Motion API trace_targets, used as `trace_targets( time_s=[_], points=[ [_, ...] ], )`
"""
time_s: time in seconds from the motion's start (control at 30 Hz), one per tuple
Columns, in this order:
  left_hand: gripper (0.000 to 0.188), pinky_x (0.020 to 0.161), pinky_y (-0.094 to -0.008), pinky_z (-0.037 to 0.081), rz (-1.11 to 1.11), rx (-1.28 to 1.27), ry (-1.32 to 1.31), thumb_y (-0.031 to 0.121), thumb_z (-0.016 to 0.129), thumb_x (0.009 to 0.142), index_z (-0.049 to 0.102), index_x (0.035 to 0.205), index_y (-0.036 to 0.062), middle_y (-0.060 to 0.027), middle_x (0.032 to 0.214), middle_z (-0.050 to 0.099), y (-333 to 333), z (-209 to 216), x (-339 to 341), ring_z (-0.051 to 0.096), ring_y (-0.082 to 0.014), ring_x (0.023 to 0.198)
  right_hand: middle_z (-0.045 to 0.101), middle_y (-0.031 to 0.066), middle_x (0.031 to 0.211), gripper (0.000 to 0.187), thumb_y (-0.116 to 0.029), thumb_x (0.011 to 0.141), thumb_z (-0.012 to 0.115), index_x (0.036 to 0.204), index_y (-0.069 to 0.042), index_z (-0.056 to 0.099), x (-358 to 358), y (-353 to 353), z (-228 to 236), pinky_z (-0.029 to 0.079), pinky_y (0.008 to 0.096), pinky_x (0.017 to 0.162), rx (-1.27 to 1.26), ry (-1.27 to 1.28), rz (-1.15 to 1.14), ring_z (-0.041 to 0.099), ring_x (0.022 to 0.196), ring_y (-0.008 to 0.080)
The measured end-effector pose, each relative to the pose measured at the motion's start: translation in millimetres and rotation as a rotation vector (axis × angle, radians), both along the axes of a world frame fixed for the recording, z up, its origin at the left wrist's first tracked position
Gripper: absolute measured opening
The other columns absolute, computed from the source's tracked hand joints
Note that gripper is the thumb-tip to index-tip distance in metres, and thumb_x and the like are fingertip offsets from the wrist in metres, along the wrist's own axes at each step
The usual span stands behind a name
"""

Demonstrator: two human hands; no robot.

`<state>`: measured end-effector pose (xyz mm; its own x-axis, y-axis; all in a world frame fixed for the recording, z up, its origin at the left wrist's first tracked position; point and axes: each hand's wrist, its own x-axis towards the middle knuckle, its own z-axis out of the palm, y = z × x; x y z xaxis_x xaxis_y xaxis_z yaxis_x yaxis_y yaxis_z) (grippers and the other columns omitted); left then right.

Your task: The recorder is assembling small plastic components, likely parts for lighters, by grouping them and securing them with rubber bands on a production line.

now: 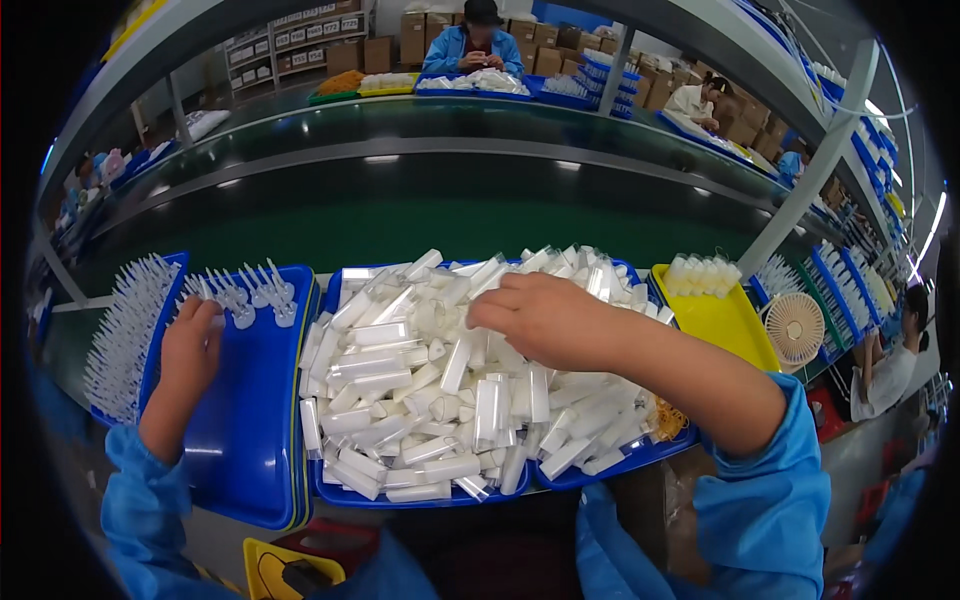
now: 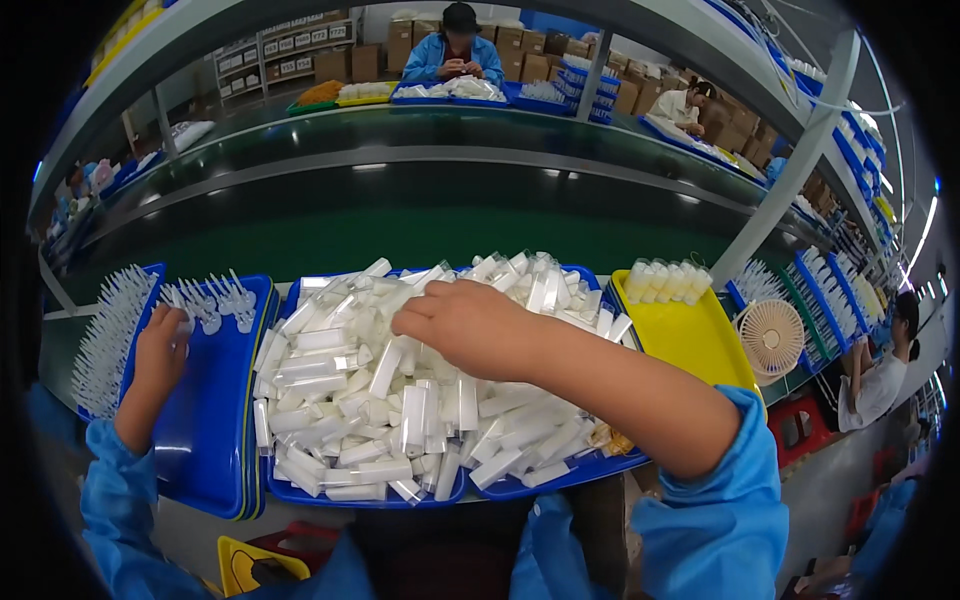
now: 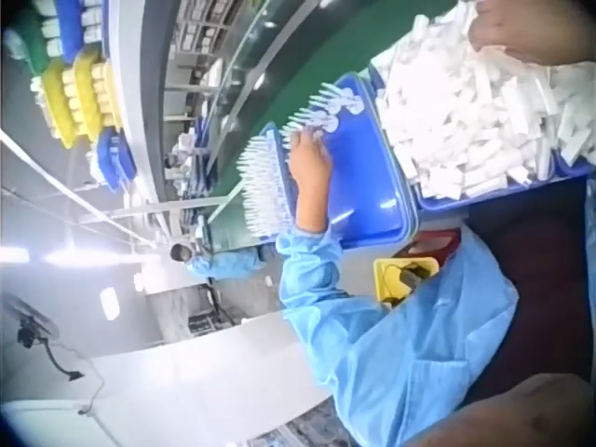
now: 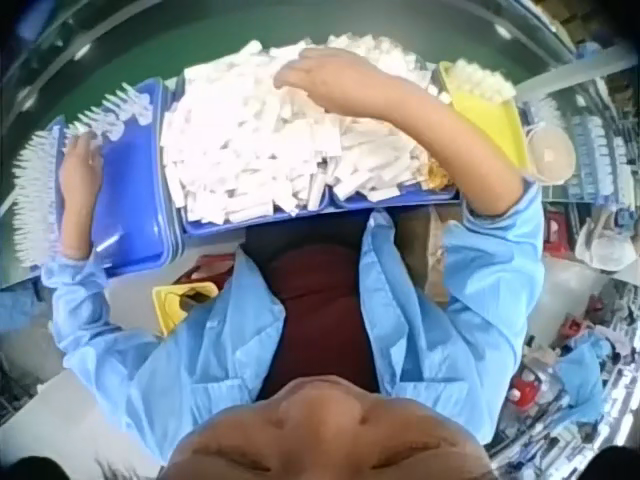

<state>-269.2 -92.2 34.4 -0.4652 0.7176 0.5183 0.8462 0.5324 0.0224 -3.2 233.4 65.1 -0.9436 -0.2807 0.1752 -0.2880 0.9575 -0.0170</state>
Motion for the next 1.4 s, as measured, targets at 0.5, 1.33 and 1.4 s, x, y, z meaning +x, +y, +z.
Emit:
trace_targets(
  time_s=[0.5,1.33,1.4],
  points=[
    [0.021,0.073,-0.0355,0.051,-0.622,0.785,-1.253,-0.005,0.058,0.077,0.047,0.095,-0.0009,-0.0155,0.094,0.048,-14,-22,228,0.057,-0.0249,0.086,0.055,0.0089,0.084,0.013,-0.01,0.073,0.059,0.086,-0.007,0.057,6,14,-11,0.046,0.0371,0.074,0.03,0.099,0.058,0.055,0.083,0.0257],
    [0.005,0.066,-0.0313,0.047,-1.018,0.638,-1.238,0.002,0.063,0.074,0.065,0.079,0.0028,-0.0132,0.086,0.062,68,-42,275,0.06,-0.0249,0.076,0.052,0.0024,0.101,0.049,-0.008,0.088,0.05,0.134,-0.003,0.033,146,-84,-20,0.039,0.0204,0.07,-2.131,-0.125,-0.415,0.049,0.081,0.0069],
    [0.005,0.065,-0.0314,0.047,-1.023,0.633,-1.234,0.001,0.063,0.074,0.065,0.079,0.0027,-0.0136,0.086,0.062,68,-42,274,0.06,-0.025,0.075,0.053,0.0018,0.101,0.048,-0.008,0.088,0.051,0.133,-0.004,0.036,150,-82,-21,0.04,0.0213,0.069,-2.002,-0.123,-0.435,0.05,0.079,0.0072]
  ],
)
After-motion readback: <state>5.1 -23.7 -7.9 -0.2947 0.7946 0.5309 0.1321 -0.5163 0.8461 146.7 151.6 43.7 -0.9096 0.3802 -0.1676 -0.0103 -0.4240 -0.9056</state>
